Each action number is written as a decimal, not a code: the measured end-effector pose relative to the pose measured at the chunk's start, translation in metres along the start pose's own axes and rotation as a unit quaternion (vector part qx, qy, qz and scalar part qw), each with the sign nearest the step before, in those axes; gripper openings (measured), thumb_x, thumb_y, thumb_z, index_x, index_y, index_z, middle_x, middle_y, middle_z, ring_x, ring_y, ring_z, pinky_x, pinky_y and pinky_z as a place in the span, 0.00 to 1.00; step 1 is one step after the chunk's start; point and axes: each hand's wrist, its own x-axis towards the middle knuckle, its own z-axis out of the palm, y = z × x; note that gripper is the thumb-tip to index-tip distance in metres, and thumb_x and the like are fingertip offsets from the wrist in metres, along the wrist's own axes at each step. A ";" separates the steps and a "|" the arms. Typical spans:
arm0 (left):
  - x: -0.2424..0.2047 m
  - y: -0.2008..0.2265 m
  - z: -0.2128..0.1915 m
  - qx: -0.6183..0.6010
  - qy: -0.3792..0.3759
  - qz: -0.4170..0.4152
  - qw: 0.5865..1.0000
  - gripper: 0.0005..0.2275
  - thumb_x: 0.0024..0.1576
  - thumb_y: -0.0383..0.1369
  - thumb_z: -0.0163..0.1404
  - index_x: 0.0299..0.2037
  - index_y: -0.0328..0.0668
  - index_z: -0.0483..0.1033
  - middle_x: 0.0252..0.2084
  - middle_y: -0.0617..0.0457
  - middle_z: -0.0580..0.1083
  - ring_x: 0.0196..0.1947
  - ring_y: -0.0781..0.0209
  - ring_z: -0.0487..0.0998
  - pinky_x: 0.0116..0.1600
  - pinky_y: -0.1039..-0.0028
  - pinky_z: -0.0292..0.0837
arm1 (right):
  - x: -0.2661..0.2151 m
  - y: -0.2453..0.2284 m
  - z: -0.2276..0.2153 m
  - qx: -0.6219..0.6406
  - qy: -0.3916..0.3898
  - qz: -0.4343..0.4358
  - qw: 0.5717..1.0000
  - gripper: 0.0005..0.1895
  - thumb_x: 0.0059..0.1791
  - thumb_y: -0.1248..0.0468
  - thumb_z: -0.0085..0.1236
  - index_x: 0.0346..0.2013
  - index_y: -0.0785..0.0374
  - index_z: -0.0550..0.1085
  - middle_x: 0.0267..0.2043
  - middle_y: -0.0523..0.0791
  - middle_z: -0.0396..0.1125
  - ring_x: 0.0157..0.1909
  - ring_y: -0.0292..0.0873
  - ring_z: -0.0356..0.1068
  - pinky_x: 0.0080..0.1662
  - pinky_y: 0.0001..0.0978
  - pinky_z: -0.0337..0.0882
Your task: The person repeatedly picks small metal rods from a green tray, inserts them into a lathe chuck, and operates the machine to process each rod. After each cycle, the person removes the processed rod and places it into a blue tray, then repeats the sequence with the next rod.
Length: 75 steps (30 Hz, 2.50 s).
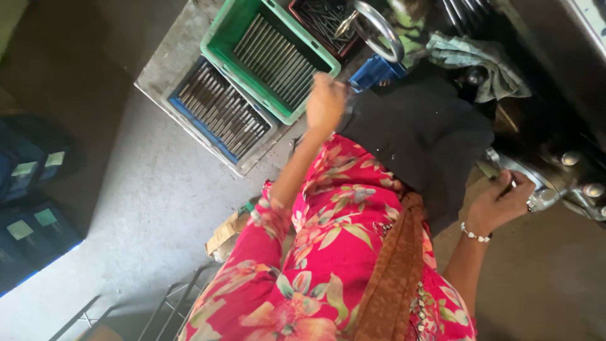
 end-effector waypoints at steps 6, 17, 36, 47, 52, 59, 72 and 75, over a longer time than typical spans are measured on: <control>0.130 -0.126 -0.010 0.106 0.071 0.048 0.991 0.15 0.56 0.20 0.45 0.54 0.38 0.66 0.48 0.32 0.71 0.47 0.30 0.72 0.52 0.46 0.68 | -0.035 0.017 -0.021 0.000 -0.059 0.037 0.998 0.07 0.64 0.69 0.54 0.47 0.74 0.70 0.42 0.53 0.73 0.40 0.50 0.74 0.45 0.41 0.73; 0.245 -0.178 -0.063 0.275 -0.018 0.007 0.961 0.22 0.60 0.22 0.44 0.61 0.62 0.68 0.62 0.43 0.69 0.63 0.38 0.69 0.61 0.56 0.73 | -0.070 0.011 -0.043 -0.111 -0.138 0.043 0.983 0.05 0.62 0.70 0.59 0.46 0.71 0.72 0.39 0.56 0.72 0.40 0.53 0.76 0.45 0.42 0.73; 0.071 -0.174 -0.070 0.126 0.217 0.053 0.967 0.11 0.65 0.31 0.54 0.53 0.41 0.68 0.50 0.44 0.70 0.53 0.45 0.71 0.59 0.53 0.68 | -0.057 0.011 0.001 -0.123 -0.219 -0.036 0.967 0.08 0.64 0.66 0.58 0.46 0.70 0.73 0.44 0.55 0.72 0.42 0.55 0.74 0.44 0.44 0.73; -0.039 -0.279 -0.161 0.232 0.072 -0.201 0.949 0.25 0.56 0.38 0.61 0.60 0.38 0.67 0.57 0.39 0.66 0.57 0.36 0.67 0.57 0.49 0.67 | -0.042 0.005 0.016 -0.044 -0.234 -0.037 0.971 0.09 0.65 0.65 0.55 0.45 0.71 0.73 0.40 0.53 0.70 0.40 0.51 0.72 0.45 0.39 0.71; -0.052 -0.283 -0.139 0.292 0.065 -0.154 0.942 0.30 0.52 0.36 0.62 0.64 0.39 0.66 0.57 0.39 0.66 0.58 0.39 0.68 0.59 0.50 0.67 | -0.052 0.010 0.016 -0.030 -0.208 -0.050 0.976 0.08 0.64 0.66 0.57 0.47 0.72 0.73 0.40 0.54 0.70 0.38 0.52 0.71 0.44 0.39 0.71; -0.009 -0.278 -0.175 0.287 -0.103 -0.192 0.933 0.24 0.51 0.38 0.65 0.54 0.41 0.69 0.58 0.40 0.69 0.59 0.36 0.70 0.59 0.53 0.69 | -0.056 0.028 0.017 -0.035 -0.193 -0.063 0.979 0.05 0.62 0.69 0.55 0.45 0.71 0.73 0.43 0.55 0.72 0.43 0.53 0.74 0.47 0.41 0.72; -0.048 -0.224 -0.139 0.002 0.021 -0.053 0.998 0.10 0.59 0.27 0.50 0.51 0.39 0.69 0.47 0.38 0.77 0.47 0.42 0.80 0.52 0.57 0.74 | -0.051 0.020 0.019 0.028 -0.182 -0.069 0.980 0.06 0.64 0.70 0.55 0.44 0.71 0.72 0.39 0.54 0.72 0.38 0.47 0.74 0.43 0.36 0.72; -0.065 -0.140 -0.118 -0.191 -0.055 -0.153 0.968 0.13 0.59 0.31 0.48 0.53 0.40 0.67 0.41 0.45 0.75 0.35 0.55 0.81 0.42 0.64 0.79 | -0.033 0.006 0.023 0.029 -0.185 -0.069 0.980 0.07 0.64 0.69 0.59 0.45 0.70 0.73 0.36 0.53 0.71 0.34 0.47 0.72 0.38 0.36 0.69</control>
